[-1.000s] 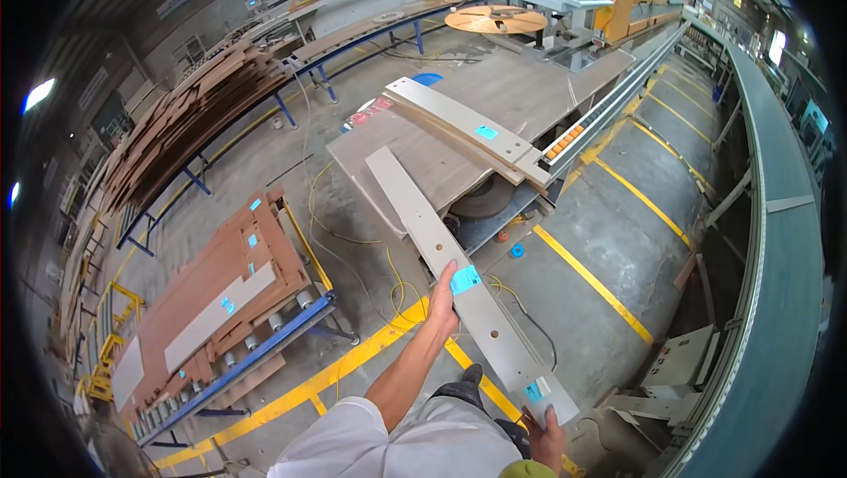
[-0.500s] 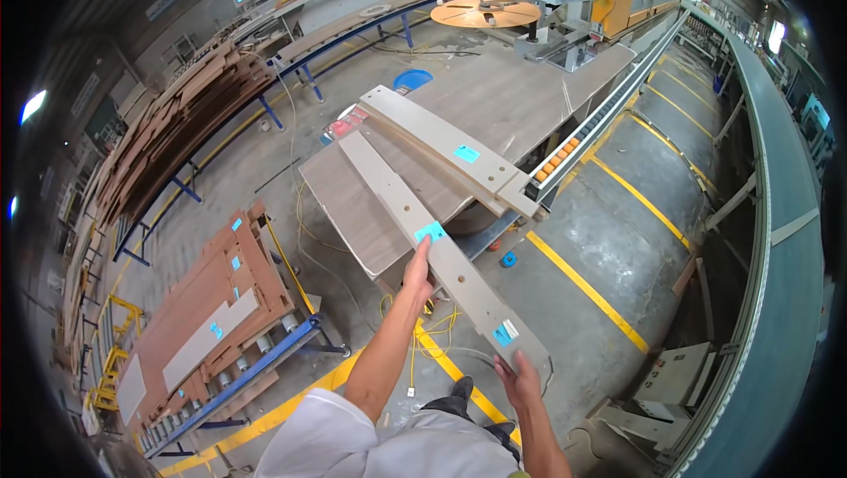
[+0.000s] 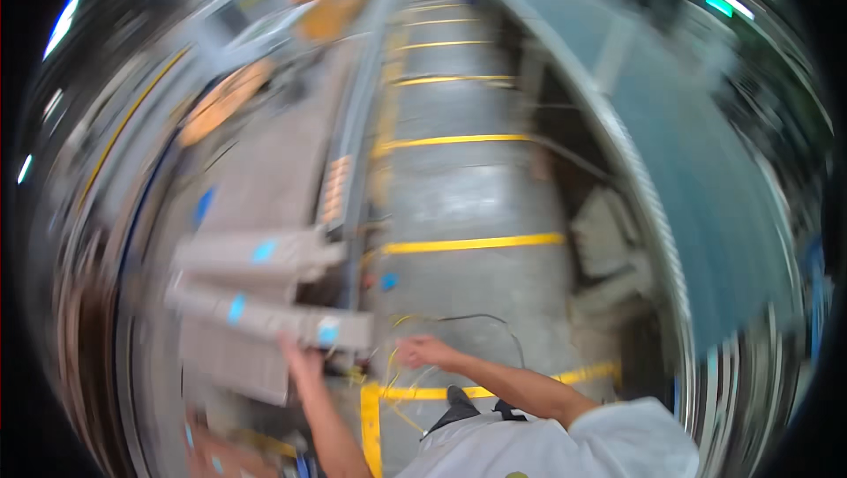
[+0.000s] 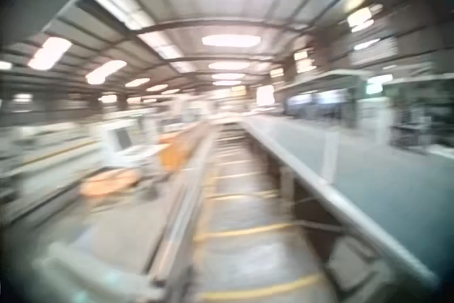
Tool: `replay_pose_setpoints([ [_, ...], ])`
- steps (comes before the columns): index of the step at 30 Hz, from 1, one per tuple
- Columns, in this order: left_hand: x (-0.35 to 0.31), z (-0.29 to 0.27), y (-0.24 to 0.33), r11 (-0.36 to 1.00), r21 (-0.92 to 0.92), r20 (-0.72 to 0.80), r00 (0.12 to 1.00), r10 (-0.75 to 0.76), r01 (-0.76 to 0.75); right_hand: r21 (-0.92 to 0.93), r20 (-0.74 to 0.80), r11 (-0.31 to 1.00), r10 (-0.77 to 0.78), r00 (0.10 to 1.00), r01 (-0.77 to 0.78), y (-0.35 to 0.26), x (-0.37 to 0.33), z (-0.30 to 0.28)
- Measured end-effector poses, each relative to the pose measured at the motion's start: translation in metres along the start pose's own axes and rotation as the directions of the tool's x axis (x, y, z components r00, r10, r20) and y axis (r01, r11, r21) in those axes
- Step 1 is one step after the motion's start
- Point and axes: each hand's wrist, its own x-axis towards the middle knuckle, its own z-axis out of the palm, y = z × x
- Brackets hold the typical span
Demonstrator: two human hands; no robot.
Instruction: Handling, sorting, and stacking wood laminate strips and panels on a production floor assembly line.
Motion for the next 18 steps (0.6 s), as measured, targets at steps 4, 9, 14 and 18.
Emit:
replay_pose_setpoints([
  [4,-0.013,-0.038,-0.027,0.996,-0.044,-0.258,0.964,0.066,-0.081,-0.129,-0.28,0.992,-0.044,0.959,0.007,0.019,-0.084,-0.103],
  [9,-0.072,-0.039,-0.166,0.836,-0.228,0.204,0.864,-0.46,0.499,0.016,-0.844,0.998,-0.018,0.536,0.059,0.083,-0.234,-0.243],
  [14,-0.111,-0.003,-0.303,0.575,0.637,-0.014,0.753,-0.658,0.513,-0.172,-0.948,0.928,-0.248,0.201,0.332,0.049,-0.321,-0.303],
  [18,-0.079,0.083,-0.394,0.068,0.952,-0.14,0.621,-0.771,0.299,-0.299,-0.934,0.799,-0.357,0.013,0.522,0.006,-0.362,-0.329],
])
